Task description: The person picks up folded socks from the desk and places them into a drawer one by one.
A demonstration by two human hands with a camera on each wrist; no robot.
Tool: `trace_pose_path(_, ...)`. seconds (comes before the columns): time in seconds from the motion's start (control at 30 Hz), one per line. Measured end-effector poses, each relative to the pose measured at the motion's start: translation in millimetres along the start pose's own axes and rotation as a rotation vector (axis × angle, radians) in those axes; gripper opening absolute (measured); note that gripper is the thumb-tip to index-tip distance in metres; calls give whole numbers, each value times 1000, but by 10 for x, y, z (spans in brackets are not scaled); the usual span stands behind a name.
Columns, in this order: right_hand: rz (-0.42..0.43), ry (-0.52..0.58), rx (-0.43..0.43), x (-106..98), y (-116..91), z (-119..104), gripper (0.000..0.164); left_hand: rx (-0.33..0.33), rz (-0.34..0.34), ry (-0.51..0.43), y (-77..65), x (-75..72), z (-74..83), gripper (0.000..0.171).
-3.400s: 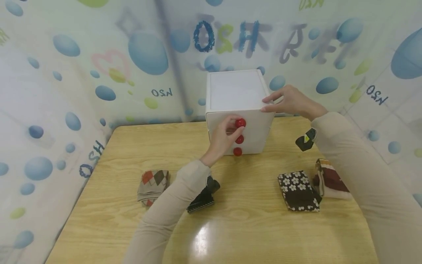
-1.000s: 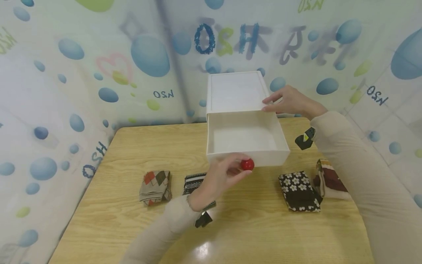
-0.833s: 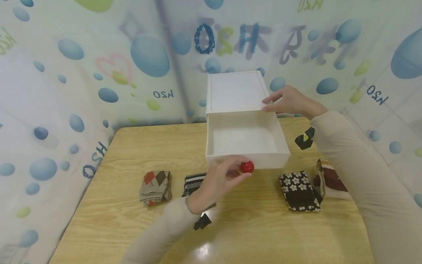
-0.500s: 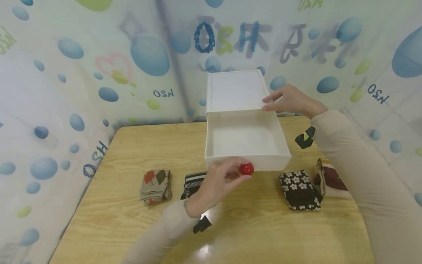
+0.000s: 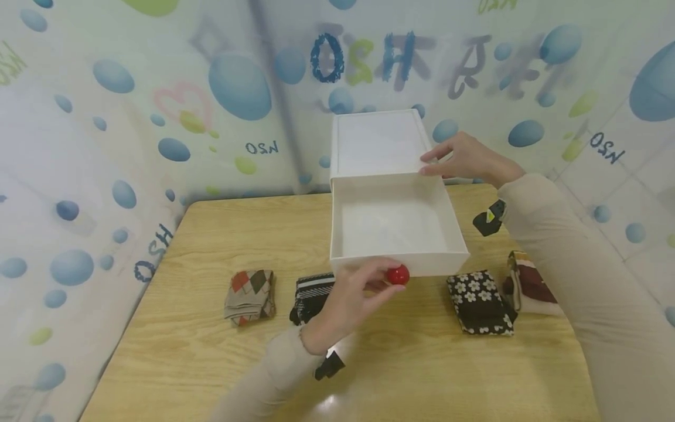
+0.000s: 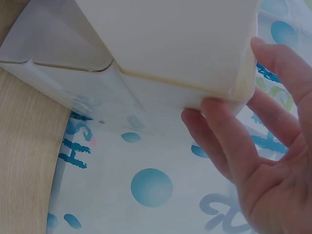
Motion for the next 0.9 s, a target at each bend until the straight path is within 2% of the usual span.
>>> trace_pose_path(0.77,-3,7,11,2,-4,22,58,11,3,98,-117,60,-47,29)
trace_pose_path(0.9,6,12,9,3,7,21,58,13,-16,119,-125,65,-63,29)
Point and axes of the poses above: each hand's wrist, its own y-axis towards the middle knuckle, its own x-axis out of the palm, z = x × y, the point moved 8 cm from there along y, towards the middle knuckle, and after that the axes turned 6 degrees about z, right-handed, at the moved point
